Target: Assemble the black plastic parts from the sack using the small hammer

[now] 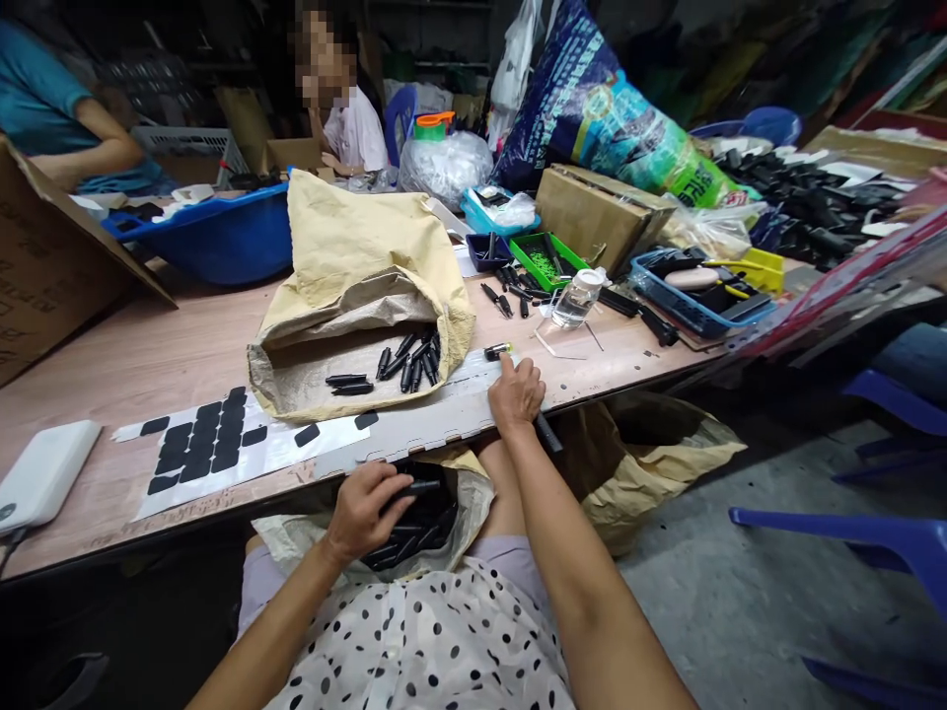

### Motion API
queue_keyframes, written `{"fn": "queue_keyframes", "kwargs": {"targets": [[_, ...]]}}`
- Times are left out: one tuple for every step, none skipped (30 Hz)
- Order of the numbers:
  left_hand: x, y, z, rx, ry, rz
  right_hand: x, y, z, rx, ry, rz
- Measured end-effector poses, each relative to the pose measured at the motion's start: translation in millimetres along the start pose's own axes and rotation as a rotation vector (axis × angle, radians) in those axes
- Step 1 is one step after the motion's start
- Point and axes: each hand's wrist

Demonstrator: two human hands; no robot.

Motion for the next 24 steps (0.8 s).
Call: {"fn": "queue_keyframes", "kwargs": {"targets": [[-3,7,-6,-0.013,-0.017,0.008,0,0,0,0.004,0.001,-0.004],[-6,12,-8,-0.016,-0.021,0.013,0,-1,0,0.009,0.003,-0.005],[-7,13,-6,-0.012,-0.007,0.015,-1,0,0,0.013,0.007,-0.006],[-7,10,1,0.005,0.023,0.017,-2,0,0,0.016,0.012,-0.006],[-6,3,12,0.042,0.068,0.024,-3,0,1,0.017,0.017,-0.004],[-2,-9,25,0.098,0.126,0.042,-4,0,1,0.019,0.021,-0.002],[3,-25,40,0.182,0.172,0.062,-4,0,1,0.019,0.024,0.0],[10,-44,55,0.284,0.204,0.087,-5,0,1,0.02,0.026,0.002],[17,-65,68,0.387,0.225,0.119,-5,0,0,0.021,0.026,0.002],[24,-86,78,0.486,0.227,0.161,-4,-1,0,0.021,0.023,0.001],[31,-107,85,0.576,0.217,0.202,-4,-2,0,0.02,0.018,-0.001],[37,-126,89,0.648,0.203,0.229,-3,-3,0,0.019,0.011,-0.004],[41,-141,90,0.693,0.178,0.235,-2,-4,-1,0.017,0.004,-0.007],[43,-153,88,0.729,0.14,0.229,-1,-5,-1,0.015,-0.003,-0.01],[45,-162,85,0.76,0.096,0.213,0,-5,-1,0.012,-0.008,-0.013],[46,-167,82,0.789,0.053,0.192,1,-6,-1,0.01,-0.012,-0.015],[46,-168,80,0.819,0.019,0.172,2,-6,-1,0.009,-0.014,-0.016],[47,-167,78,0.846,0.002,0.162,2,-7,-2,0.008,-0.016,-0.017],[48,-164,77,0.861,0.01,0.167,3,-7,-2,0.009,-0.016,-0.018],[50,-158,77,0.859,0.04,0.186,3,-6,-2,0.011,-0.017,-0.017],[53,-151,78,0.834,0.083,0.214,3,-6,-2,0.012,-0.017,-0.015],[55,-143,80,0.782,0.125,0.237,3,-6,-2,0.013,-0.016,-0.013],[56,-134,82,0.708,0.153,0.244,3,-6,-2,0.013,-0.016,-0.011],[57,-124,84,0.62,0.157,0.228,3,-6,-3,0.014,-0.016,-0.01]]}}
Point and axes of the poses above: each hand's wrist, its own z-axis towards the middle knuckle, its own x-axis out of the back of the hand, y = z × x, and after that the axes turned 5 degrees about -x, right-handed
